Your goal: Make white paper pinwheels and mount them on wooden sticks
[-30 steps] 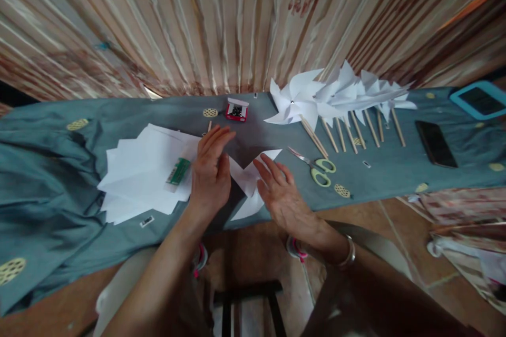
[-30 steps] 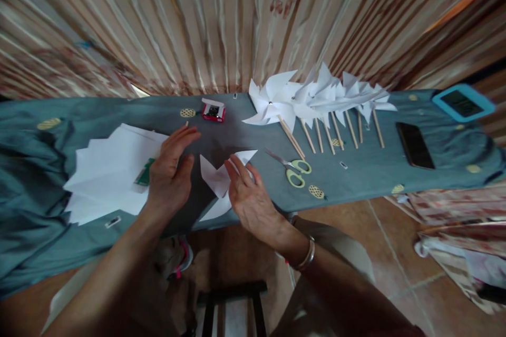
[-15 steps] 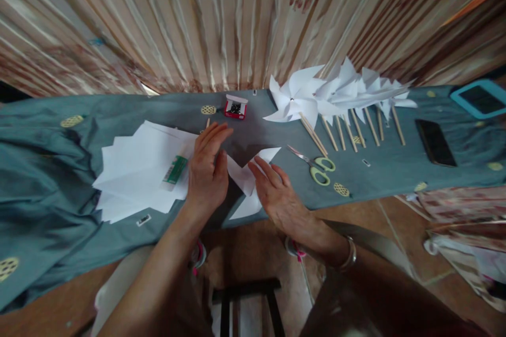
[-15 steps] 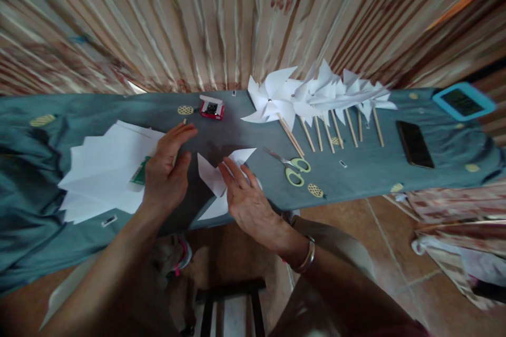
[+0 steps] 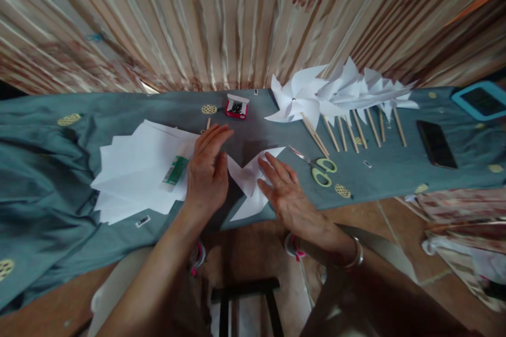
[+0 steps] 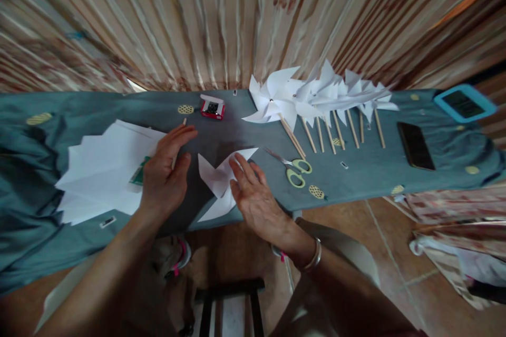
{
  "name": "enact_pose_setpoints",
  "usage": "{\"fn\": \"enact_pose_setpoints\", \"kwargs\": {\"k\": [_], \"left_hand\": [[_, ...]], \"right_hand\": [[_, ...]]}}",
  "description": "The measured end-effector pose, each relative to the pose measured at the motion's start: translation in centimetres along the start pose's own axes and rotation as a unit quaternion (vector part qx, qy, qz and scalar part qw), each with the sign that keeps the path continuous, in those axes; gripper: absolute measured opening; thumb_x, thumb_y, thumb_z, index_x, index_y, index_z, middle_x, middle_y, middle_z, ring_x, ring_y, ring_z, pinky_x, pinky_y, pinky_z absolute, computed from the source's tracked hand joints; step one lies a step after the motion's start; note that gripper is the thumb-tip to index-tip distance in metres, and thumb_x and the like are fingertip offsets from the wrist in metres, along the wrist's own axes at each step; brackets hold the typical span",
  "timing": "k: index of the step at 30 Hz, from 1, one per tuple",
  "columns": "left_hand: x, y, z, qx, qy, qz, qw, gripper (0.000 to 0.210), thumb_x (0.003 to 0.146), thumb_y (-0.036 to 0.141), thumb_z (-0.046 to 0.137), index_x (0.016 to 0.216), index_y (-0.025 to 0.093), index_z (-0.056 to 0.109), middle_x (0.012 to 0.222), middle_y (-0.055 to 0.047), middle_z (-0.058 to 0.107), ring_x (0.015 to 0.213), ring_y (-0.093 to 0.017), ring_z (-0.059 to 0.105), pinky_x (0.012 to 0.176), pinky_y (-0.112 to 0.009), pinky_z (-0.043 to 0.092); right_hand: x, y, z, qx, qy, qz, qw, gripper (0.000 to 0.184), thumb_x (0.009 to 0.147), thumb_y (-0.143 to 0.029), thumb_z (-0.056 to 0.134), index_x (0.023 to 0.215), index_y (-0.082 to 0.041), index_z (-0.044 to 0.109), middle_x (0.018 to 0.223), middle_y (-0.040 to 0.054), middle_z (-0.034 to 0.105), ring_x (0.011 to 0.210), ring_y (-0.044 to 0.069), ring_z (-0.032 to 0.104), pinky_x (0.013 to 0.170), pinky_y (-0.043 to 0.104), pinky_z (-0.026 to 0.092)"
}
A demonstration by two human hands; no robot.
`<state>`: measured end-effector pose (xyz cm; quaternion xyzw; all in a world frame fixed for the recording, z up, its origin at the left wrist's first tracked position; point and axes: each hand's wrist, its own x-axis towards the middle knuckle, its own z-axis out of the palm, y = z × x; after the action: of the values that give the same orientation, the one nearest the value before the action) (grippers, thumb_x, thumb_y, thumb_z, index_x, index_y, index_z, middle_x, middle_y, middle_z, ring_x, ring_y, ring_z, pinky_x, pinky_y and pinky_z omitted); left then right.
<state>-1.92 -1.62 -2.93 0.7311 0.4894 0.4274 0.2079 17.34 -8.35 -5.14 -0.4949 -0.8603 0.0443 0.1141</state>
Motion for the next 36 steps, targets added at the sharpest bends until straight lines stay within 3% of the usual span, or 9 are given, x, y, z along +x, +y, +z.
{"fn": "enact_pose_setpoints", "kwargs": {"k": [7,12,15,20,27,33,36], "left_hand": [[0.1,0.1,0.4,0.007,-0.001,0.006,1.0,0.043,0.086,0.007,0.04,0.121,0.022,0.059,0.131,-0.004,0.06,0.132,-0.019,0.046,0.114,-0.043,0.034],[0.3,-0.4,0.6,-0.004,0.0,-0.002,1.0,0.045,0.083,0.007,0.042,0.12,0.025,0.06,0.132,-0.002,0.06,0.131,-0.02,0.048,0.115,-0.044,0.033],[0.4,-0.7,0.6,-0.012,0.006,-0.007,1.0,0.046,0.081,0.007,0.044,0.12,0.025,0.061,0.131,-0.003,0.061,0.13,-0.021,0.049,0.115,-0.044,0.034],[0.7,-1.1,0.7,-0.019,0.018,-0.004,1.0,0.044,0.081,0.007,0.046,0.118,0.025,0.063,0.13,-0.003,0.062,0.129,-0.021,0.05,0.114,-0.043,0.034],[0.5,-0.9,0.7,-0.022,0.015,0.012,1.0,0.042,0.083,0.007,0.044,0.119,0.02,0.062,0.127,-0.007,0.063,0.129,-0.021,0.05,0.113,-0.043,0.035],[0.0,-0.3,1.2,-0.065,0.009,0.013,0.998,0.042,0.083,0.006,0.044,0.119,0.02,0.062,0.13,-0.008,0.061,0.128,-0.022,0.05,0.113,-0.046,0.035],[-0.3,0.2,1.3,-0.083,0.004,-0.004,0.997,0.044,0.083,0.006,0.044,0.12,0.021,0.061,0.131,-0.008,0.06,0.128,-0.022,0.049,0.112,-0.047,0.036]], "right_hand": [[0.5,-0.5,0.2,-0.007,0.01,0.003,1.0,0.027,0.092,-0.011,0.042,0.104,-0.011,0.066,0.148,0.0199,0.039,0.148,0.029,0.013,0.114,0.052,0.027],[-0.4,1.4,-0.2,0.065,0.0,0.032,0.997,0.04,0.085,-0.004,0.046,0.116,-0.022,0.066,0.156,0.0077,0.03,0.148,0.034,0.012,0.11,0.061,0.027],[-0.7,2.1,-0.4,0.117,0.004,0.061,0.991,0.052,0.082,0.002,0.041,0.121,-0.025,0.064,0.157,0.0061,0.029,0.147,0.033,0.014,0.109,0.062,0.028],[-0.3,2.6,-0.8,0.177,0.051,0.068,0.981,0.051,0.085,-0.002,0.038,0.123,-0.024,0.063,0.153,0.0083,0.037,0.147,0.028,0.02,0.112,0.059,0.029],[0.3,3.5,-1.0,0.224,0.127,0.086,0.963,0.04,0.091,-0.012,0.041,0.124,-0.02,0.062,0.139,0.0115,0.055,0.132,0.023,0.048,0.111,0.05,0.038],[1.9,3.3,-1.6,0.24,0.16,0.137,0.948,0.025,0.093,-0.026,0.05,0.107,-0.021,0.07,0.106,0.007,0.073,0.1,0.02,0.067,0.093,0.038,0.051],[4.7,3.0,-2.8,0.202,0.128,0.134,0.962,0.023,0.092,-0.024,0.051,0.101,-0.02,0.072,0.1,0.0064,0.075,0.094,0.019,0.068,0.086,0.031,0.051]]}}
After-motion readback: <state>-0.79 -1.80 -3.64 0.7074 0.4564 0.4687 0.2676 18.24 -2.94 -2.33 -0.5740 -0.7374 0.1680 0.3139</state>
